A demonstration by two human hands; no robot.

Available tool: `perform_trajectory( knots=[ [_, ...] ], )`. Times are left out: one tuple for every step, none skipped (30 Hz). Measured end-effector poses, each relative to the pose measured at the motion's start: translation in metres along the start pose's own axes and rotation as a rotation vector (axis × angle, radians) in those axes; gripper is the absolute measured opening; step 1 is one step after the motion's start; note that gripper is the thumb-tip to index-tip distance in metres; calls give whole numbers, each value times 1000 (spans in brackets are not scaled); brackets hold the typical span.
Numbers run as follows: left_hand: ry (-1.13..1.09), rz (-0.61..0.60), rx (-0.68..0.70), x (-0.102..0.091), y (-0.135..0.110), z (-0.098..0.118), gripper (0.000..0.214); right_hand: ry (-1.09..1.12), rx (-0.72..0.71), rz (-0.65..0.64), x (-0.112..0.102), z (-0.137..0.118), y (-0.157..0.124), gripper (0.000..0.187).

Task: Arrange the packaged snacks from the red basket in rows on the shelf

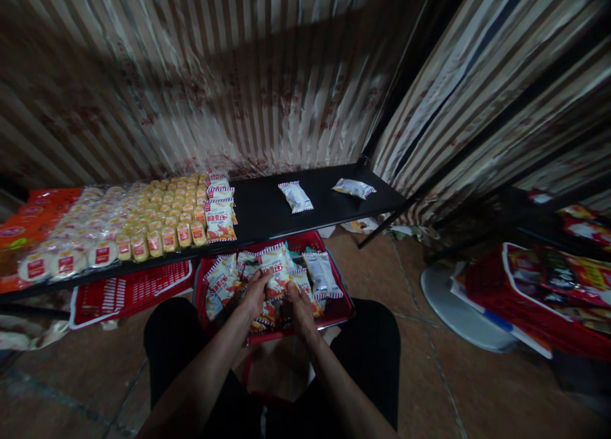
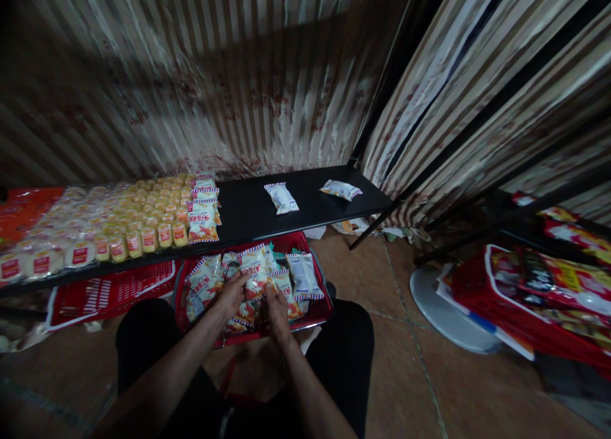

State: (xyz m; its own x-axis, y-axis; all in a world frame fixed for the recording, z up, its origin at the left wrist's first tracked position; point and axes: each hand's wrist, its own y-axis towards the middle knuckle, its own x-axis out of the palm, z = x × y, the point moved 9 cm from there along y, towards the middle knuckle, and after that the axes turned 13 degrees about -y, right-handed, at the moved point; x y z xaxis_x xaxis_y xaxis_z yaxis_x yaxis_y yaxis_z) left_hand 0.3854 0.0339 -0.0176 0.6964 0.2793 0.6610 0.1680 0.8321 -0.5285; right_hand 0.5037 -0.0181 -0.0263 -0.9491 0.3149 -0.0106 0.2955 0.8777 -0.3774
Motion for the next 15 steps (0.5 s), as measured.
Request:
perform_trajectory(
  knots=[
    [2,2,7,-1,1,1,33,6,-2,-7,0,0,1,62],
    [6,4,20,-1,2,2,34,-4,-14,-6,0,-2,3,61],
    [13,4,42,-2,3,4,36,-29,-33,3,-2,-4,4,60],
    [25,1,70,-2,4,7,37,-63,-55,16,-4,-8,6,59],
    [41,1,101,-3,6,10,39,-98,-75,36,-6,-11,8,59],
    [59,2,130,-3,7,13,40,-130,-92,55,-8,-14,10,60],
    [78,5,152,-4,8,16,40,-156,-104,68,-10,-16,12,60],
    [97,10,166,-4,9,18,40,-175,-112,70,-10,-18,14,60],
    [120,13,172,-4,10,20,40,-186,-117,62,-9,-20,17,60],
    [141,12,174,-4,11,21,40,-195,-121,48,-8,-21,19,60],
    [158,8,177,-2,11,23,39,-205,-129,32,-6,-23,22,60],
    [169,1,180,0,11,24,39,-217,-142,16,-4,-25,24,60],
    [171,-7,184,2,11,26,39,-226,-159,2,-2,-28,26,59],
    [168,-17,189,5,11,28,38,-234,-178,-8,0,-31,28,58],
    [162,-28,198,8,12,31,38,-238,-197,-15,1,-35,31,55]
  ],
)
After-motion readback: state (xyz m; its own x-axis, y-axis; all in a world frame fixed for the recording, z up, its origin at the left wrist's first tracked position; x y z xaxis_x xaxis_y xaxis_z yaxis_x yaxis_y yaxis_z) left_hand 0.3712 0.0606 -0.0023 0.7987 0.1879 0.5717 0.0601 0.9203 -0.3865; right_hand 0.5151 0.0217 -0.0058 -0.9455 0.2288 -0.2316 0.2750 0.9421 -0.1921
